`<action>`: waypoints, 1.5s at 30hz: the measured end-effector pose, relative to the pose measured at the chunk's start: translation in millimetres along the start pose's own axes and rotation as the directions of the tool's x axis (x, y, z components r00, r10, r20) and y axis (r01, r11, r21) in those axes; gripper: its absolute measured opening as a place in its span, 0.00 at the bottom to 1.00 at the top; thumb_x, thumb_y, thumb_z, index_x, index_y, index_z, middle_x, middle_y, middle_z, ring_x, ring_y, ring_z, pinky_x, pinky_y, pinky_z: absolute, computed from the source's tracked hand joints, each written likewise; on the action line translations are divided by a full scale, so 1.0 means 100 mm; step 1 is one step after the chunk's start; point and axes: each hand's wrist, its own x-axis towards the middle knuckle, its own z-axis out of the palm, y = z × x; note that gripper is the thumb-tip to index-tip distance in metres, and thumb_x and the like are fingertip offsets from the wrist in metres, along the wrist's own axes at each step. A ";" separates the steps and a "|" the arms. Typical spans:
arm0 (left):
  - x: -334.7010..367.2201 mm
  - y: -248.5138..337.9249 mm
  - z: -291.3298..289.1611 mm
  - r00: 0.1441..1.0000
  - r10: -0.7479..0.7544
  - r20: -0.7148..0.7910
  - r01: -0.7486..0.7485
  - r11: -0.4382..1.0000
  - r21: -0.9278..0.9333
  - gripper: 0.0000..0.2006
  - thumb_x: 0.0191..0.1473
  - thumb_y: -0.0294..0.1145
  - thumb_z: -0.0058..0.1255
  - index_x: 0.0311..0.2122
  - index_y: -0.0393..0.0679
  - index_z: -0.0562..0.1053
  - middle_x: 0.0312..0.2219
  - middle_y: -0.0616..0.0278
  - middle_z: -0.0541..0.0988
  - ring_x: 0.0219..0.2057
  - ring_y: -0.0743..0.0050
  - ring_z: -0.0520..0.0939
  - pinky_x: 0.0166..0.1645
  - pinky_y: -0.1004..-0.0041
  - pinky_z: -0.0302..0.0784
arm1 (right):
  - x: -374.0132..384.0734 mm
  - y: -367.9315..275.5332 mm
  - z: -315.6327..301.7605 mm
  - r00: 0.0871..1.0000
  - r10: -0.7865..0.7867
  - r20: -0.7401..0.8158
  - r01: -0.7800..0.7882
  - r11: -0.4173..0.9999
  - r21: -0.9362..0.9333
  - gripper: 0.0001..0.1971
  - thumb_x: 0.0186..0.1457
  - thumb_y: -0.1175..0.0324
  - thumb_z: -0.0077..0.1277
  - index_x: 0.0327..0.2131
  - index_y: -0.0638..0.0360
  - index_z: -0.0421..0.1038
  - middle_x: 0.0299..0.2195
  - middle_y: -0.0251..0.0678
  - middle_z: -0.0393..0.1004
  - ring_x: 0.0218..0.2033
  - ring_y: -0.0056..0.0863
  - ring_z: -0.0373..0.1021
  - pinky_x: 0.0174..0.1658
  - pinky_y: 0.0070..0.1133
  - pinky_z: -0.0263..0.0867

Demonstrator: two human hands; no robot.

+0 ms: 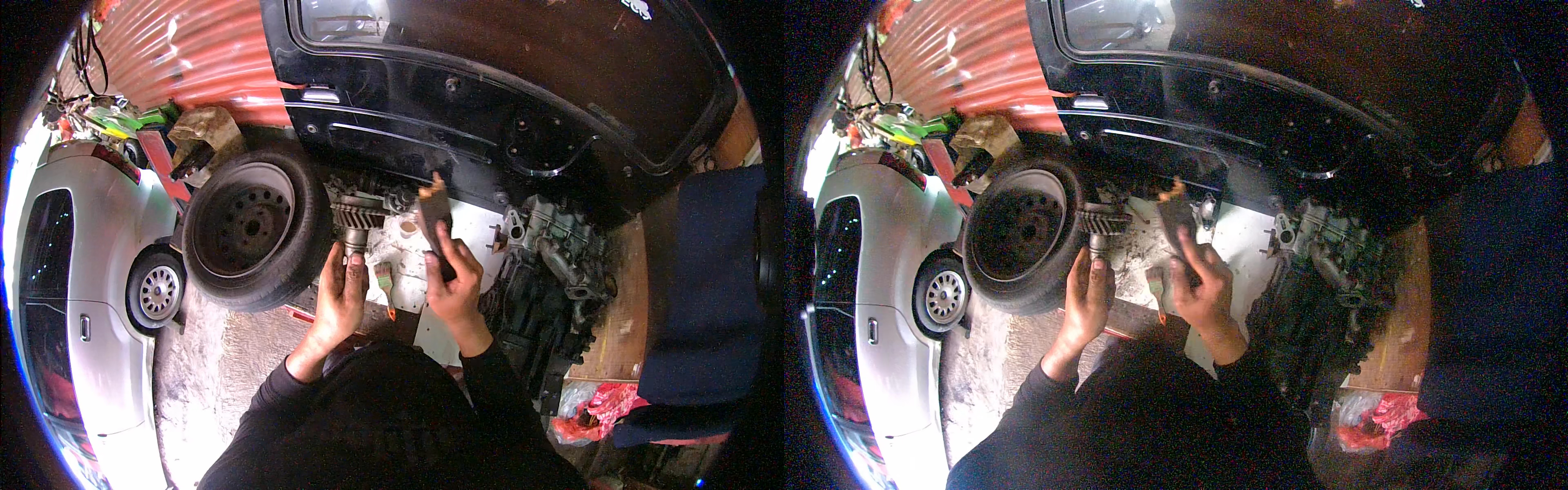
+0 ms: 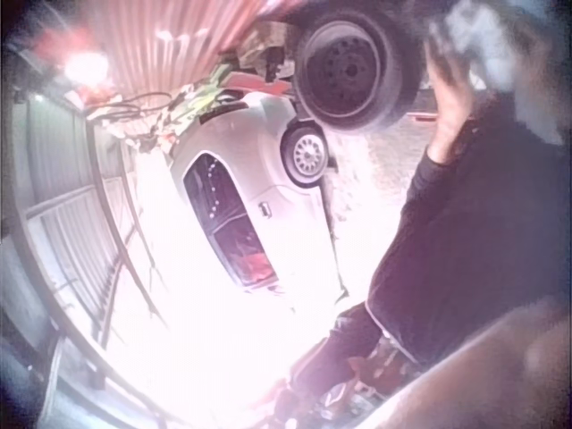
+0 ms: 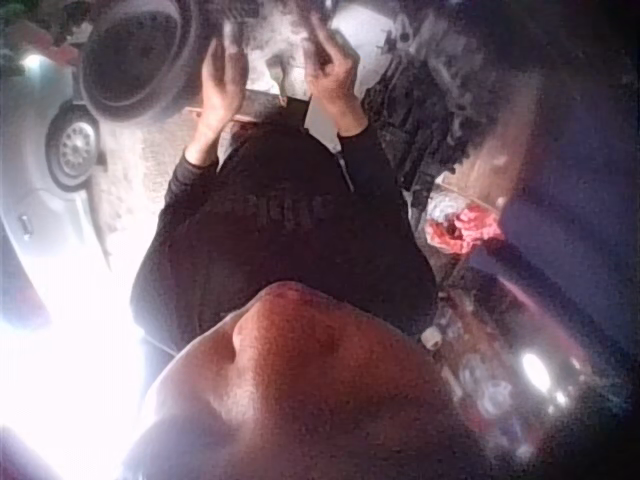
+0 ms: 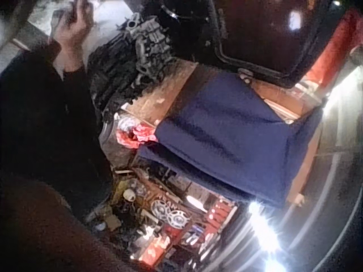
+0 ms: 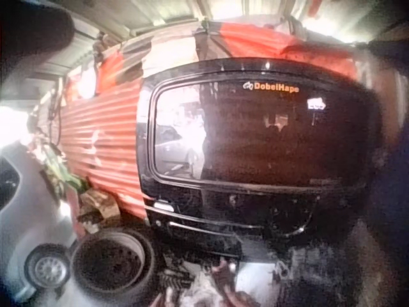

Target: The person holds a metal gear shaft and uses a wire brush to scrub its surface. They rotate the shaft to access different areas and continue brushing throughout the clip.

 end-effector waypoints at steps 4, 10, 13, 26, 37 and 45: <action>0.03 0.06 -0.03 0.998 0.056 0.031 -0.061 0.980 0.187 0.24 0.67 0.35 0.42 0.58 0.25 0.57 0.29 0.67 0.70 0.28 0.86 0.68 0.31 0.81 0.67 | -0.06 -0.19 -0.03 0.988 -0.153 0.007 0.153 0.988 0.009 0.23 0.52 0.71 0.56 0.54 0.55 0.72 0.30 0.46 0.72 0.27 0.40 0.74 0.30 0.29 0.69; -0.01 0.10 0.04 0.991 0.134 -0.002 -0.131 0.969 0.210 0.21 0.66 0.36 0.44 0.52 0.25 0.63 0.24 0.67 0.69 0.25 0.85 0.67 0.29 0.79 0.65 | -0.03 0.02 0.10 1.000 0.022 -0.007 -0.022 1.000 0.016 0.23 0.53 0.74 0.55 0.55 0.58 0.70 0.31 0.47 0.74 0.29 0.38 0.74 0.31 0.28 0.69; 0.03 0.11 0.03 0.982 0.184 0.052 -0.191 0.948 0.254 0.19 0.65 0.34 0.44 0.51 0.26 0.64 0.20 0.67 0.68 0.23 0.84 0.67 0.27 0.78 0.65 | -0.05 0.00 -0.04 0.993 -0.087 -0.085 0.093 0.994 0.063 0.23 0.53 0.75 0.53 0.55 0.62 0.69 0.32 0.46 0.74 0.28 0.38 0.74 0.31 0.30 0.69; 0.04 0.03 -0.05 0.992 0.077 0.096 -0.090 0.986 0.137 0.18 0.66 0.33 0.42 0.54 0.30 0.61 0.29 0.68 0.69 0.28 0.87 0.67 0.30 0.82 0.65 | -0.08 -0.29 0.13 0.975 -0.211 -0.063 0.219 0.961 0.170 0.24 0.50 0.75 0.57 0.53 0.56 0.72 0.32 0.47 0.74 0.27 0.41 0.74 0.29 0.29 0.69; -0.02 0.07 0.04 0.972 0.236 0.011 -0.224 0.904 0.364 0.19 0.64 0.32 0.46 0.50 0.24 0.64 0.29 0.52 0.75 0.30 0.74 0.74 0.33 0.72 0.70 | 0.02 -0.34 0.17 0.960 -0.274 -0.058 0.279 0.952 0.125 0.23 0.50 0.72 0.59 0.52 0.51 0.73 0.30 0.46 0.72 0.26 0.43 0.72 0.25 0.31 0.68; 0.07 0.04 -0.01 0.961 0.269 0.061 -0.268 0.861 0.433 0.17 0.63 0.30 0.47 0.48 0.23 0.64 0.31 0.42 0.77 0.31 0.64 0.79 0.35 0.67 0.73 | -0.11 -0.22 0.19 0.974 -0.226 -0.020 0.227 0.970 0.082 0.25 0.49 0.75 0.59 0.53 0.52 0.72 0.32 0.46 0.72 0.24 0.39 0.73 0.25 0.29 0.68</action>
